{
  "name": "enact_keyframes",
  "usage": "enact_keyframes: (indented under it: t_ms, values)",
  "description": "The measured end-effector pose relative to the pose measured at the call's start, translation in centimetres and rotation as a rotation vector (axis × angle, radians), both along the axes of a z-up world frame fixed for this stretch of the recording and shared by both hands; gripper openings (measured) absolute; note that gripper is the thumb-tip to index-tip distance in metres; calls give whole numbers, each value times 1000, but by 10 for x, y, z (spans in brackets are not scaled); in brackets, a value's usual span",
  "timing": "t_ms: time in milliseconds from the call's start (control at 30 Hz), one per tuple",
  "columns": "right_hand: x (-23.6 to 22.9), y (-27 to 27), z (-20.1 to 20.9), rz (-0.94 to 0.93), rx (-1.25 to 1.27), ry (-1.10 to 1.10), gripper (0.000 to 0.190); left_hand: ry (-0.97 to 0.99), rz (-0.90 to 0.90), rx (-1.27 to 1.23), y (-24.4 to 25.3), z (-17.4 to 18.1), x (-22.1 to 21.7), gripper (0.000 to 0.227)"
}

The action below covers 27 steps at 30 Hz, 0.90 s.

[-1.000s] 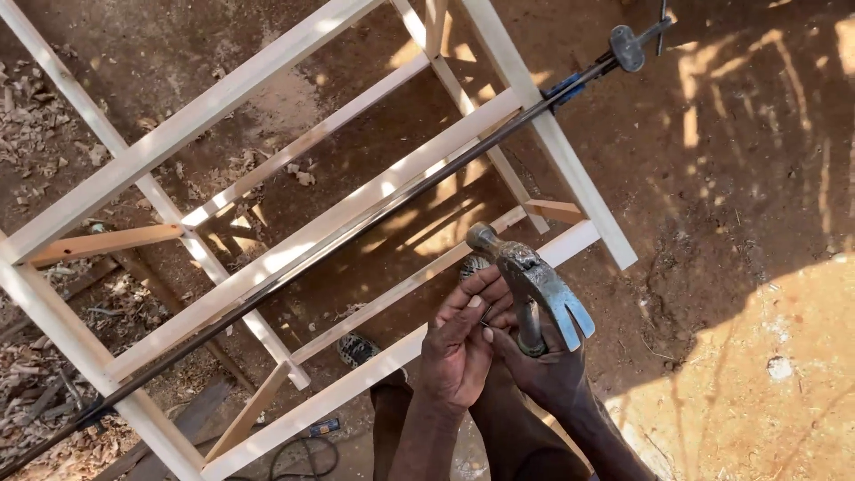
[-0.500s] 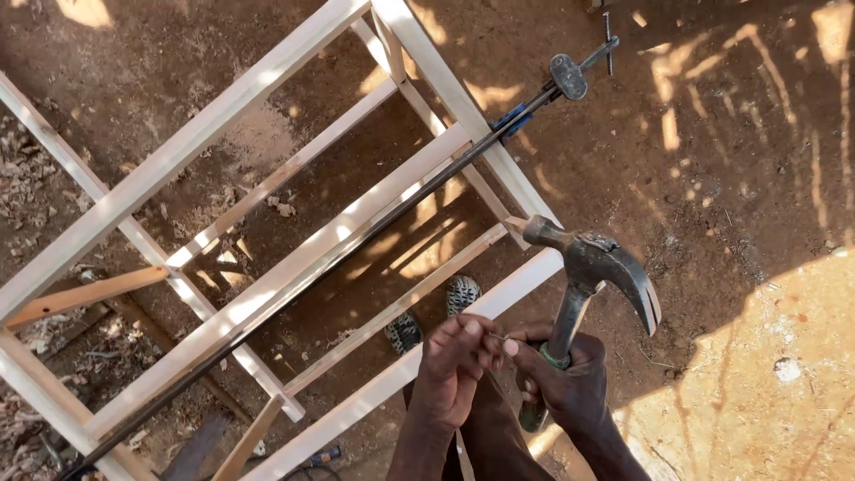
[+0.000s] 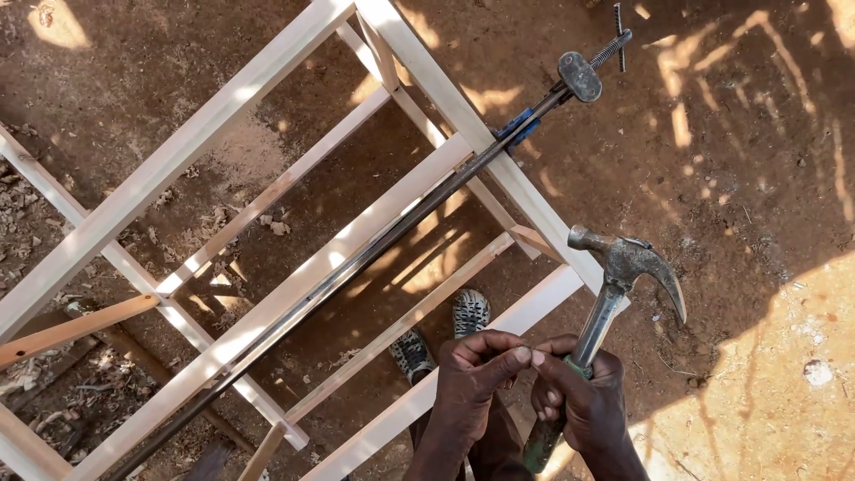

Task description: Hammering nails into a wooden frame to assemble it, while using a clamp to hold the pieces in place.

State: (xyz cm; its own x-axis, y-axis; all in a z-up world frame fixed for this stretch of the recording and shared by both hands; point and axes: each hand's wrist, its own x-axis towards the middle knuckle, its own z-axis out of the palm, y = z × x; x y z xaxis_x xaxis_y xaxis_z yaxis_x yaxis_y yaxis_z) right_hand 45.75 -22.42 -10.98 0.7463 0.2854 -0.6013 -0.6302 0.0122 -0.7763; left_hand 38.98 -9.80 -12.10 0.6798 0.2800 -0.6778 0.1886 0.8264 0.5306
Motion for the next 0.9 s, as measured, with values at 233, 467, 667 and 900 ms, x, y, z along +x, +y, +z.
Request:
enact_keyframes:
  t_ms: [233,467,667,900]
  values:
    - [26,27,-9,-23,23,-20,10,-168,-367,657,67,2,50,7]
    - [23,10,-22,-26,-109,74,19,-30,-308,1175,176,-53,146,12]
    - [5,-10,-35,-8,-295,222,18,-347,-233,1512,193,-126,188,6]
    - [1,-26,-50,-24,-440,364,19,-330,-212,1610,188,-138,189,6]
